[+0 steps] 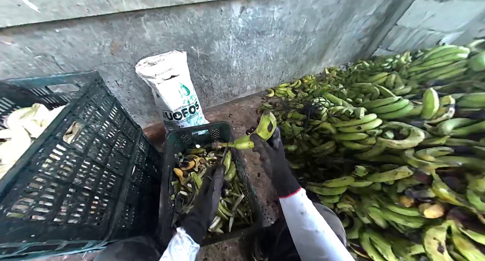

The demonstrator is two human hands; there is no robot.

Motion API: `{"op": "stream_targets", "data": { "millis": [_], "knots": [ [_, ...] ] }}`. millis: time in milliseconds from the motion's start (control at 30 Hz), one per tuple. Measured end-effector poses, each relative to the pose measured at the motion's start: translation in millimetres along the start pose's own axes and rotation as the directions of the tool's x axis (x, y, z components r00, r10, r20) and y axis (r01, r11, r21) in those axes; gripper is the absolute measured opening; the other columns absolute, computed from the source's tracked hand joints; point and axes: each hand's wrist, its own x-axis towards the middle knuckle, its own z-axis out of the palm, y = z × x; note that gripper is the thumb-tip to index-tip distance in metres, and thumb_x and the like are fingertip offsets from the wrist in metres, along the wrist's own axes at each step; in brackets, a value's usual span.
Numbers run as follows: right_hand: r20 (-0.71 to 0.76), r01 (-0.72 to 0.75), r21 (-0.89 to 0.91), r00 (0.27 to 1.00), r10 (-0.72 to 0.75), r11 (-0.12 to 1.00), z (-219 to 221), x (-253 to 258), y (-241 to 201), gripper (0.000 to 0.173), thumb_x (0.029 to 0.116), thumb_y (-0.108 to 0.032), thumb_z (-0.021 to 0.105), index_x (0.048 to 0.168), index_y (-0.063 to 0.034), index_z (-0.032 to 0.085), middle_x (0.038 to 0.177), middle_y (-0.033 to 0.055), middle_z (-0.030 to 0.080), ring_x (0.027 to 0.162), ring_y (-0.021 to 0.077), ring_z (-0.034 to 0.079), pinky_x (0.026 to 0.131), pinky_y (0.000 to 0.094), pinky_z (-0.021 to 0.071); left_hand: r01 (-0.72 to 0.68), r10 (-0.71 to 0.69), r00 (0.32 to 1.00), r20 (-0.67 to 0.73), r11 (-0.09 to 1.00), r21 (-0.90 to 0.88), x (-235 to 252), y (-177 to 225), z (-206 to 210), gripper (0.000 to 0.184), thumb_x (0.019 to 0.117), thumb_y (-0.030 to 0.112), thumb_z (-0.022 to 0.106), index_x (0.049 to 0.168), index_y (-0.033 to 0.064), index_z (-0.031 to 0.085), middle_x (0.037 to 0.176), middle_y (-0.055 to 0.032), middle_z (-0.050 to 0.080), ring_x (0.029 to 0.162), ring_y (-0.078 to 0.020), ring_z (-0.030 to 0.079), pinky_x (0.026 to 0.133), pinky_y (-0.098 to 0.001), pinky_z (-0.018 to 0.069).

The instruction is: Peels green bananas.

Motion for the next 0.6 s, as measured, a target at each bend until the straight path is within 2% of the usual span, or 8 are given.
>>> {"op": "stream_targets", "data": {
  "millis": [100, 167, 267, 333, 400, 433, 500, 600],
  "knots": [
    [0.09, 0.124, 0.059, 0.988, -0.129, 0.99, 10.7, -8.0, 6.4, 0.06, 0.0908, -0.005, 0.065, 0.145, -0.0012, 0.039, 0.119, 0.0037, 0.065, 0.104, 0.009, 0.067, 0.091, 0.027, 0.0577, -0.051, 0.054, 0.999, 0.002, 0.966, -0.255, 3.2, -27.6, 15.4, 0.049, 0.1107, 0.039, 0.033, 0.134, 0.0011, 0.052, 0.083, -0.0024, 0.061, 0.066, -0.0126, 0.06, 0.059, -0.0296, 0.0548],
    [0.124, 0.129, 0.082, 0.983, -0.138, 0.988, 14.3, -11.6, 11.2, 0.058, 0.0906, -0.004, 0.067, 0.143, -0.0016, 0.042, 0.118, 0.0029, 0.066, 0.104, 0.0094, 0.067, 0.093, 0.0275, 0.0576, -0.153, 0.154, 0.988, -0.028, 0.907, -0.393, -1.0, -9.5, 16.9, 0.047, 0.1088, 0.041, 0.041, 0.129, 0.0007, 0.054, 0.081, -0.0005, 0.061, 0.067, -0.0117, 0.06, 0.062, -0.0291, 0.0558],
    [0.149, 0.098, 0.06, 0.983, -0.106, 0.993, 18.8, -12.8, 12.4, 0.055, 0.0918, -0.004, 0.066, 0.142, -0.0031, 0.043, 0.117, 0.0043, 0.067, 0.101, 0.0111, 0.067, 0.089, 0.0277, 0.058, -0.195, 0.179, 0.981, -0.078, 0.858, -0.475, -1.1, 22.0, 16.4, 0.038, 0.1087, 0.034, 0.044, 0.122, 0.0014, 0.057, 0.072, -0.0002, 0.061, 0.057, -0.0104, 0.059, 0.056, -0.0277, 0.0559],
    [0.149, 0.058, 0.075, 0.987, -0.068, 0.995, 24.3, -14.7, 5.6, 0.058, 0.0917, -0.004, 0.064, 0.144, -0.0017, 0.04, 0.118, 0.0054, 0.067, 0.1, 0.0122, 0.069, 0.086, 0.0282, 0.06, 0.053, -0.047, 0.999, 0.026, 0.934, -0.353, -1.5, 2.5, 11.5, 0.04, 0.1114, 0.034, 0.035, 0.128, 0.0026, 0.054, 0.077, -0.0021, 0.059, 0.06, -0.0115, 0.057, 0.056, -0.0277, 0.053],
    [0.126, -0.012, 0.117, 0.992, -0.003, 0.993, 30.7, -12.5, -5.1, 0.06, 0.0923, -0.008, 0.062, 0.145, -0.0032, 0.034, 0.114, 0.0056, 0.066, 0.093, 0.0124, 0.069, 0.079, 0.0293, 0.0609, 0.361, -0.323, 0.927, 0.191, 0.907, -0.218, -4.3, -28.3, 5.3, 0.044, 0.1119, 0.044, 0.03, 0.125, 0.0089, 0.053, 0.076, -0.0005, 0.055, 0.058, -0.0108, 0.054, 0.052, -0.028, 0.05],
    [0.127, -0.055, 0.151, 0.991, 0.036, 0.987, 31.7, -4.8, -8.6, 0.064, 0.0922, -0.016, 0.063, 0.148, -0.0054, 0.032, 0.114, 0.0075, 0.065, 0.094, 0.0148, 0.069, 0.078, 0.0318, 0.0613, 0.4, -0.356, 0.904, 0.236, 0.9, -0.172, -6.1, -38.8, 1.2, 0.048, 0.1111, 0.047, 0.029, 0.127, 0.0094, 0.054, 0.078, -0.0012, 0.056, 0.059, -0.0117, 0.055, 0.052, -0.0294, 0.0506],
    [0.182, -0.114, 0.256, 0.981, 0.068, 0.96, 26.7, 11.9, -1.8, 0.064, 0.0951, -0.032, 0.061, 0.148, -0.0103, 0.033, 0.114, 0.0101, 0.065, 0.098, 0.0189, 0.068, 0.083, 0.0372, 0.0603, 0.368, -0.331, 0.914, 0.236, 0.92, -0.133, -10.6, -41.2, -7.3, 0.046, 0.1104, 0.047, 0.032, 0.129, 0.0107, 0.054, 0.079, -0.0016, 0.057, 0.06, -0.0119, 0.055, 0.053, -0.0294, 0.0504],
    [0.246, -0.194, 0.347, 0.963, 0.111, 0.918, 23.4, 28.7, 11.4, 0.042, 0.1014, -0.043, 0.049, 0.131, -0.0129, 0.052, 0.088, 0.0069, 0.067, 0.071, 0.0169, 0.068, 0.066, 0.0348, 0.0614, 0.151, -0.15, 0.975, 0.163, 0.988, 0.002, -6.4, -7.7, -28.1, 0.041, 0.1074, 0.042, 0.046, 0.136, 0.0144, 0.055, 0.096, -0.0014, 0.064, 0.076, -0.0104, 0.063, 0.067, -0.0297, 0.0559]
  ]
}}
